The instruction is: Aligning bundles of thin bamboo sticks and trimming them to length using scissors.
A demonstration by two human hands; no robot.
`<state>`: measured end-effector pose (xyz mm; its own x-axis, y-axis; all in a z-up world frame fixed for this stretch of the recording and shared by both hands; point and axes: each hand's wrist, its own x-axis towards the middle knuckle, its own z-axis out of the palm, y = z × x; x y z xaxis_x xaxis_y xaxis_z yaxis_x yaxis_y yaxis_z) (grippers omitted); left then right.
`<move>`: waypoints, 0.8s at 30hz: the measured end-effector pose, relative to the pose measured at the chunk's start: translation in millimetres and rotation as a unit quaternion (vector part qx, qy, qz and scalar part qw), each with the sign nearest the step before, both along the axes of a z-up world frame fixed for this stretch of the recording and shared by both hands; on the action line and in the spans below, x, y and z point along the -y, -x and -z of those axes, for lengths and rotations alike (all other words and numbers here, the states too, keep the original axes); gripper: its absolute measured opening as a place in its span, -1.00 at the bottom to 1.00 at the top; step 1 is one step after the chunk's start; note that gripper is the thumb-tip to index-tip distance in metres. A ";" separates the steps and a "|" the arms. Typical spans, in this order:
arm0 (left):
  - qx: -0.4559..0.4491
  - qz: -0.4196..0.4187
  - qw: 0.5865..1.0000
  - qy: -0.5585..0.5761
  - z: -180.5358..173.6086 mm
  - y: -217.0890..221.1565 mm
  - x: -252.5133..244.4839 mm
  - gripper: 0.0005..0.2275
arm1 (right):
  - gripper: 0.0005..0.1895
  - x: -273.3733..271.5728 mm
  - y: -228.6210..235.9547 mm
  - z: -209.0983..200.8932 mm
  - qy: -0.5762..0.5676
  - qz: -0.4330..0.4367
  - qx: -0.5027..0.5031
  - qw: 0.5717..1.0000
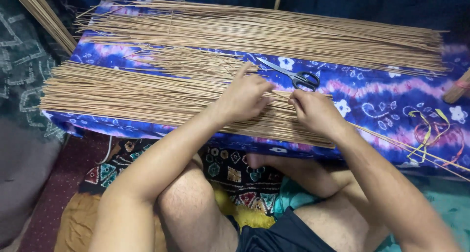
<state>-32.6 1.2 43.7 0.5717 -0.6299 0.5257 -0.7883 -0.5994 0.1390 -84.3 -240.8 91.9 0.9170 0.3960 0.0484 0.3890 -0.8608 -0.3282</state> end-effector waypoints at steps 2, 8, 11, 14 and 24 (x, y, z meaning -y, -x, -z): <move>0.012 0.003 1.000 -0.020 4.9 -0.9 5.9 -0.88 | -0.81 -5.2 2.2 3.1 -0.010 -0.018 0.000 1.000; 0.009 -0.042 0.998 -0.049 12.0 -13.9 -3.1 -0.94 | -0.82 9.1 2.1 5.7 -0.023 -0.031 -0.001 0.999; -0.003 -0.090 0.994 -0.056 12.2 -21.5 -26.8 -0.96 | -0.79 32.2 -0.9 6.2 -0.009 -0.003 -0.008 1.000; -0.016 -0.123 0.991 -0.051 20.8 -28.9 -46.5 -0.95 | -0.77 51.4 1.0 7.7 0.014 0.028 -0.010 0.999; -0.053 0.000 0.997 -0.047 14.0 16.1 28.2 -0.92 | -0.78 -3.4 18.7 13.7 0.032 -0.023 0.037 0.999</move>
<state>-48.7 -27.0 29.6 0.6203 -0.6742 0.4008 -0.7727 -0.6130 0.1648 -102.9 -237.4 78.1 0.8924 0.4425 0.0888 0.4503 -0.8598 -0.2409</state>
